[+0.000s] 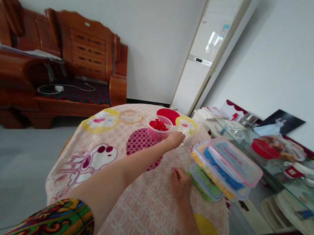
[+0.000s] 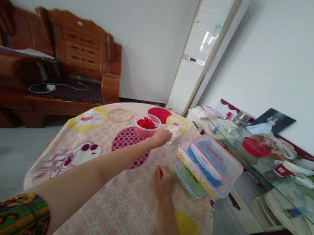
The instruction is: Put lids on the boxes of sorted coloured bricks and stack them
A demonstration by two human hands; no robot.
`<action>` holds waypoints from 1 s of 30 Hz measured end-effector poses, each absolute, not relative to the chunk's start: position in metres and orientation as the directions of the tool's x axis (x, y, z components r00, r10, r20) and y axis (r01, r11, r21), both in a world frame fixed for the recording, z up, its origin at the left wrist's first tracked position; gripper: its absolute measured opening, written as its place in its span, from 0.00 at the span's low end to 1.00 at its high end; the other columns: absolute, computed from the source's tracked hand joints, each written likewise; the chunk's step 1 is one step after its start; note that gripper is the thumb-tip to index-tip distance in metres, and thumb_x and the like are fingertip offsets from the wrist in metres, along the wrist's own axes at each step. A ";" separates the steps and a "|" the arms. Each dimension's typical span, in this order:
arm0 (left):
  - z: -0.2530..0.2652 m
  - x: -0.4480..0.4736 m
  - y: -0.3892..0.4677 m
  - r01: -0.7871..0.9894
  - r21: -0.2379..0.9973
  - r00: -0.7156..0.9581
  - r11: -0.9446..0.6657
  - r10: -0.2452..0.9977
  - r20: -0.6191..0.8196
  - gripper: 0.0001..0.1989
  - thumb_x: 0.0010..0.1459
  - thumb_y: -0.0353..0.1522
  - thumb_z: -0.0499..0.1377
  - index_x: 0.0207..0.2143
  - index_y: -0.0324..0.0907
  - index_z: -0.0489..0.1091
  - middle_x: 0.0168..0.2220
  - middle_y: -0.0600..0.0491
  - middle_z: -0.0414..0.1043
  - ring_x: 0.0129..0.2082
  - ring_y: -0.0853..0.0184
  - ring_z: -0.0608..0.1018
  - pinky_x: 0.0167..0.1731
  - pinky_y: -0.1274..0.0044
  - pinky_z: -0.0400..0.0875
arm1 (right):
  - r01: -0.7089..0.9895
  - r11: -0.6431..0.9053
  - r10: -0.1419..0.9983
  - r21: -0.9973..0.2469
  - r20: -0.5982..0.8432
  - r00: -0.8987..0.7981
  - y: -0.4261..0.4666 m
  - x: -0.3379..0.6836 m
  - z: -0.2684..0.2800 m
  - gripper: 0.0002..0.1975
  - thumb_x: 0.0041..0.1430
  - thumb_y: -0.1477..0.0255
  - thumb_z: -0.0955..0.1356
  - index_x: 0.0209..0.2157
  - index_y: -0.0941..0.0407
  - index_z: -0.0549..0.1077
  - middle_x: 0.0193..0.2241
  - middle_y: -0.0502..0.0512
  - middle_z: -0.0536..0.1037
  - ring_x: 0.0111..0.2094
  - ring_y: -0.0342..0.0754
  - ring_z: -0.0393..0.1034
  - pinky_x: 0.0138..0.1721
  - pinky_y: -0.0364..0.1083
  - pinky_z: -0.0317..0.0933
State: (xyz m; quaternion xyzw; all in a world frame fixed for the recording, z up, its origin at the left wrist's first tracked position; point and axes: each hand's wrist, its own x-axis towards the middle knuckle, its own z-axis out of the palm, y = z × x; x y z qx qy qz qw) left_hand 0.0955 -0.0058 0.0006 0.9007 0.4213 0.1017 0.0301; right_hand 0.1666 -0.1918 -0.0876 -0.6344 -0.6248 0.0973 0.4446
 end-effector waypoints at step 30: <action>-0.008 -0.096 -0.024 0.831 0.498 0.035 -0.248 0.917 0.398 0.19 0.58 0.27 0.53 0.50 0.36 0.74 0.51 0.41 0.75 0.52 0.57 0.76 0.54 0.68 0.68 | 0.491 0.089 0.756 -0.867 0.380 0.534 -0.210 0.176 -0.082 0.31 0.63 0.44 0.61 0.31 0.58 0.78 0.21 0.56 0.77 0.23 0.50 0.71 0.30 0.48 0.65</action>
